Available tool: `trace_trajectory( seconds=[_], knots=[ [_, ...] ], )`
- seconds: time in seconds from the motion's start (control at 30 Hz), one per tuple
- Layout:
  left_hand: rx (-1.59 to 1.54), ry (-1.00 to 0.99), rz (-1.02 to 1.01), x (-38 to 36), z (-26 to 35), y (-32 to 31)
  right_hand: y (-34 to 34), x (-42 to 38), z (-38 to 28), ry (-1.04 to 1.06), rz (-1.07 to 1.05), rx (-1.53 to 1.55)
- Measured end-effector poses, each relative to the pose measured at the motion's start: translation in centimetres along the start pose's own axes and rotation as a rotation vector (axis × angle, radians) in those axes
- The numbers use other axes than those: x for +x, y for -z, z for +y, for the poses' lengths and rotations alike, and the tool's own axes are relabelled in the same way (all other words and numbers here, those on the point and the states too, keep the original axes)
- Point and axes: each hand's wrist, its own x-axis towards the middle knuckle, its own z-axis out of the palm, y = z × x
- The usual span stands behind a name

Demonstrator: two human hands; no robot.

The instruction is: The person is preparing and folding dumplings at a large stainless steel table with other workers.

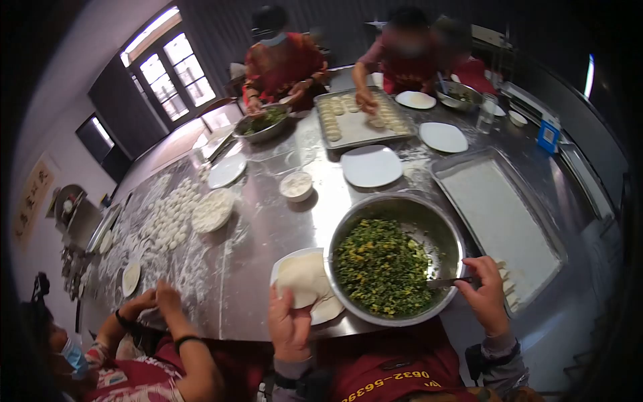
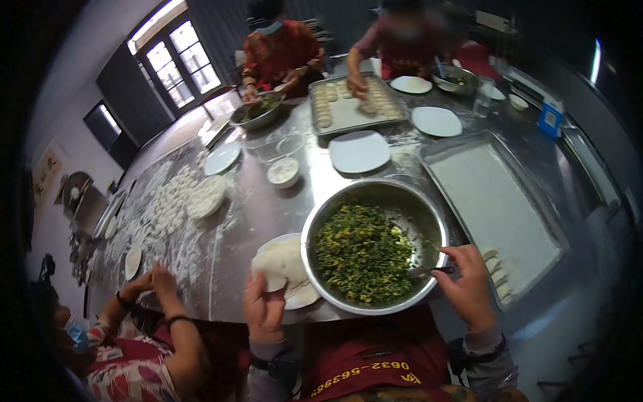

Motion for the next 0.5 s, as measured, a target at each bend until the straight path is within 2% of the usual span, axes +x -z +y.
trace_trajectory(
  seconds=[0.03, 0.1, 0.13, 0.17, 0.23, 0.33, 0.43, 0.5],
  knots=[
    [-0.001, -0.002, 0.003, -0.1, 0.1, 0.3, 0.1, -0.2, 1.0, -0.033, -0.057, -0.041],
    [-0.114, 0.007, 0.06, 0.3, 0.6, 2.0, 0.1, -0.6, 1.8, -0.179, -0.191, 0.176],
    [-0.168, 0.009, 0.091, 0.5, 0.5, 2.2, -0.7, -0.7, 2.3, -0.087, -0.15, 0.287],
    [-0.167, 0.035, 0.095, 0.5, 0.2, 2.3, -0.6, -0.6, 2.3, -0.053, -0.186, 0.212],
    [-0.161, 0.072, 0.102, 0.2, 0.2, 1.6, -1.2, -0.4, 2.0, 0.001, -0.213, 0.246],
    [0.012, 0.138, 0.085, -0.6, -0.9, 1.1, -1.6, 0.9, -0.1, 0.138, -0.355, 0.265],
    [0.09, 0.206, 0.049, -1.1, -1.7, -0.1, -2.8, 1.5, -0.1, 0.306, -0.32, 0.187],
    [0.1, 0.216, 0.004, -1.2, -1.8, -0.4, -2.5, 1.7, 0.2, 0.275, -0.305, 0.168]
  ],
)
